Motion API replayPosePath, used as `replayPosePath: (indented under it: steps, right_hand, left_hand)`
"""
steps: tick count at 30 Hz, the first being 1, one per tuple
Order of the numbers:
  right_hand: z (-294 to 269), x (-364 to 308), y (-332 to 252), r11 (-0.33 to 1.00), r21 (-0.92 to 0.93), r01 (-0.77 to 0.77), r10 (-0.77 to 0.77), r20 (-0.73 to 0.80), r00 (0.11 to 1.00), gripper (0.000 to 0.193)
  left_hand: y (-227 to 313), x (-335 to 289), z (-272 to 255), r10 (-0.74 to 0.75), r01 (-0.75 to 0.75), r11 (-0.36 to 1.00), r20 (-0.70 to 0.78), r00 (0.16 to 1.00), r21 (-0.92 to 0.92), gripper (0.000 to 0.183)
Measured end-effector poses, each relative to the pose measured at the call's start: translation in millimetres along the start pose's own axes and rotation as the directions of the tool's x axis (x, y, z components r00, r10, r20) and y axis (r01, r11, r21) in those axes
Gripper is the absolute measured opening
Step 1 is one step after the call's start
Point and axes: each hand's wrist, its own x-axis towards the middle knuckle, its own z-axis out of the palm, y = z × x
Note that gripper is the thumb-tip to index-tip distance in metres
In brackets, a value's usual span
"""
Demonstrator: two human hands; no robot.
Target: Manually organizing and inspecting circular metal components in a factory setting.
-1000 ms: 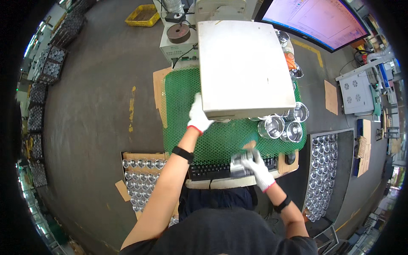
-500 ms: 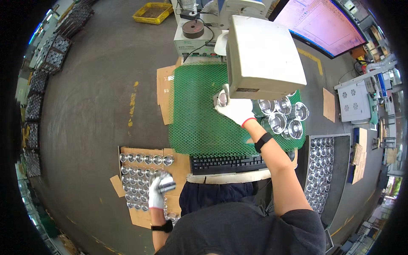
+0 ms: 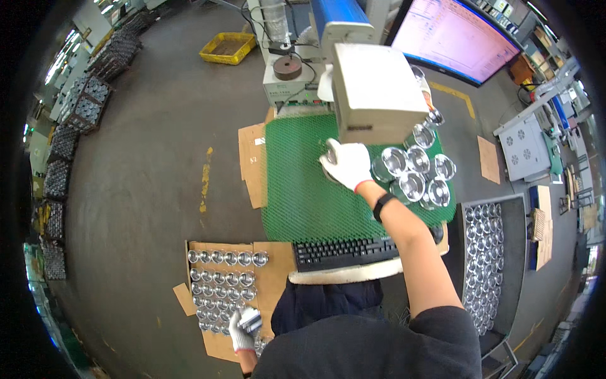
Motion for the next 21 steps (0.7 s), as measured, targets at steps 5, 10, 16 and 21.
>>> replayPosePath:
  steps: [5,10,16,21]
  right_hand:
    - [3,-42,-15,0.982,-0.124,0.141,-0.183,-0.452,0.873,0.046]
    - [37,-205,-27,0.957,0.120,0.262,-0.222,-0.272,0.936,0.038]
    - [47,-303,9,0.934,0.286,-0.214,0.151,0.225,0.962,0.034]
    - [31,-338,-2,0.849,0.325,-0.416,0.349,0.244,0.905,0.036]
  left_hand:
    - [28,41,95,0.142,-0.213,0.963,0.366,0.920,0.163,0.040]
    - [19,28,155,0.126,-0.333,0.902,0.570,0.812,0.275,0.069]
    - [2,7,157,0.154,-0.499,0.798,0.687,0.710,0.337,0.088]
    - [11,3,157,0.287,-0.809,0.395,0.778,0.558,0.435,0.099]
